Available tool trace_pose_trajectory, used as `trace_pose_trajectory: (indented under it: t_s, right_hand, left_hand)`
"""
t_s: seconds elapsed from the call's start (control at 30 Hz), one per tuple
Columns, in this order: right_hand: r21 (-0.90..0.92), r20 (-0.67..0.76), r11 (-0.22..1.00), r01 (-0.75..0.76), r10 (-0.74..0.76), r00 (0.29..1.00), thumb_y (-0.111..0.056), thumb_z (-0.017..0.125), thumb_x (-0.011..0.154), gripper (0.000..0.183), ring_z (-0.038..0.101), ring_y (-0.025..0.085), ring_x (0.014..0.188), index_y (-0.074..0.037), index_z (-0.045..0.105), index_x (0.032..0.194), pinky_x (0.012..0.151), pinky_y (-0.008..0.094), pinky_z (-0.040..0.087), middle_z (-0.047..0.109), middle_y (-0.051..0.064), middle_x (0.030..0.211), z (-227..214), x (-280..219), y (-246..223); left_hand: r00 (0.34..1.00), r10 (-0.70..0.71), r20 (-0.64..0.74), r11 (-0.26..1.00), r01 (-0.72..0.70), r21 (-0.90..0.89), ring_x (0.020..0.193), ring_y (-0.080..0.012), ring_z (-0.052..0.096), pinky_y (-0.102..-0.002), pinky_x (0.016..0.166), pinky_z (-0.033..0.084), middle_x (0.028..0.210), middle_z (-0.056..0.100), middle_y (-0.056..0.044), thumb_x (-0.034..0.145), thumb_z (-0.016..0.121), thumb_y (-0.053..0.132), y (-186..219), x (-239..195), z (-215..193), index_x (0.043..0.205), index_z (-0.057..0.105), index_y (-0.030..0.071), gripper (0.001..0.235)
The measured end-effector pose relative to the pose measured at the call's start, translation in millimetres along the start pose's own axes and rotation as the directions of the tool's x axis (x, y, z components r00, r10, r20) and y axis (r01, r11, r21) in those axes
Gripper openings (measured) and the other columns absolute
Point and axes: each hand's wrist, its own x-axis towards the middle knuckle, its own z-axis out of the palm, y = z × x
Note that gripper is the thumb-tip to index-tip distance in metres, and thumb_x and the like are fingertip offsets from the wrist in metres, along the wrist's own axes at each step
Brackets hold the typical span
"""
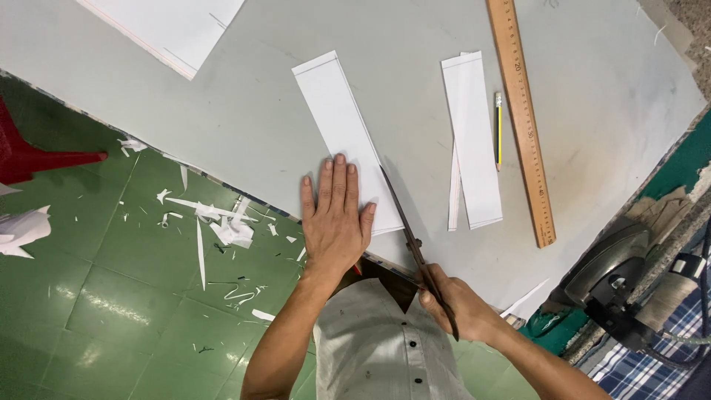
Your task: Marking fabric with a pencil and ruler and cutting it with tailoring shears on a workbench.
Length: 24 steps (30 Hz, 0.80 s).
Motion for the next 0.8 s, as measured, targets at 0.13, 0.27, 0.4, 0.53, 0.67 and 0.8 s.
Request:
trace_pose_trajectory:
  t_s: [0.13,0.27,0.4,0.53,0.67,0.8]
  right_hand:
    - [-0.012,-0.008,0.999,-0.036,0.036,0.999,-0.063,0.037,0.096,0.062,0.052,0.030,0.046,-0.003,0.052,0.106,0.049,0.046,0.044,0.050,0.013,0.054,-3.0,4.0,-6.4]
    - [0.011,-0.007,0.996,-0.083,0.084,0.996,-0.064,0.037,0.095,0.064,0.049,0.028,0.044,-0.003,0.053,0.106,0.048,0.045,0.041,0.047,0.011,0.050,-3.0,3.2,-9.5]
    - [0.039,-0.001,0.994,-0.104,0.104,0.995,-0.067,0.034,0.093,0.071,0.050,0.026,0.043,-0.002,0.054,0.114,0.048,0.044,0.042,0.047,0.010,0.049,2.7,4.4,-1.6]
    - [0.037,0.041,0.985,-0.170,0.169,0.985,-0.065,0.034,0.090,0.072,0.050,0.028,0.043,-0.002,0.056,0.117,0.047,0.046,0.042,0.048,0.011,0.050,0.2,5.8,-1.9]
    - [0.025,-0.008,1.000,0.015,-0.015,1.000,-0.063,0.036,0.098,0.072,0.053,0.030,0.047,0.004,0.051,0.120,0.050,0.046,0.044,0.048,0.013,0.053,-2.5,8.3,-5.0]
    - [0.013,0.004,0.997,-0.079,0.079,0.997,-0.060,0.035,0.096,0.070,0.052,0.030,0.046,0.003,0.048,0.124,0.050,0.047,0.044,0.050,0.014,0.052,-1.3,11.0,-8.3]
  left_hand:
    - [1.000,0.003,-0.024,1.000,-0.003,-0.017,0.156,-0.0335,0.022,-0.058,0.126,0.009,0.167,0.029,-0.021,0.107,0.042,0.043,-2.3,3.5,-6.3,0.156,0.040,-0.004,0.068]
    - [0.999,0.004,-0.039,1.000,-0.004,-0.011,0.157,-0.0357,0.023,-0.058,0.127,0.012,0.166,0.030,-0.022,0.108,0.043,0.043,-19.9,32.9,-28.1,0.155,0.042,-0.004,0.066]
    - [0.990,0.098,-0.104,0.995,-0.098,0.006,0.157,-0.0329,0.024,-0.058,0.128,0.014,0.168,0.031,-0.017,0.109,0.046,0.045,-44.9,70.7,-39.6,0.158,0.044,0.002,0.065]
    - [0.991,0.135,-0.027,0.991,-0.135,0.013,0.154,-0.0330,0.026,-0.058,0.125,0.014,0.166,0.031,-0.019,0.104,0.048,0.047,-50.8,79.9,-38.7,0.154,0.046,0.004,0.067]
    - [0.992,0.125,-0.005,0.991,-0.125,0.041,0.156,-0.0322,0.025,-0.057,0.126,0.013,0.167,0.031,-0.018,0.104,0.048,0.048,-51.5,79.8,-39.8,0.156,0.046,0.005,0.067]
    - [0.991,0.130,-0.015,0.991,-0.130,0.027,0.155,-0.0324,0.025,-0.056,0.127,0.013,0.167,0.031,-0.019,0.105,0.047,0.048,-53.4,79.9,-34.6,0.156,0.047,0.005,0.066]
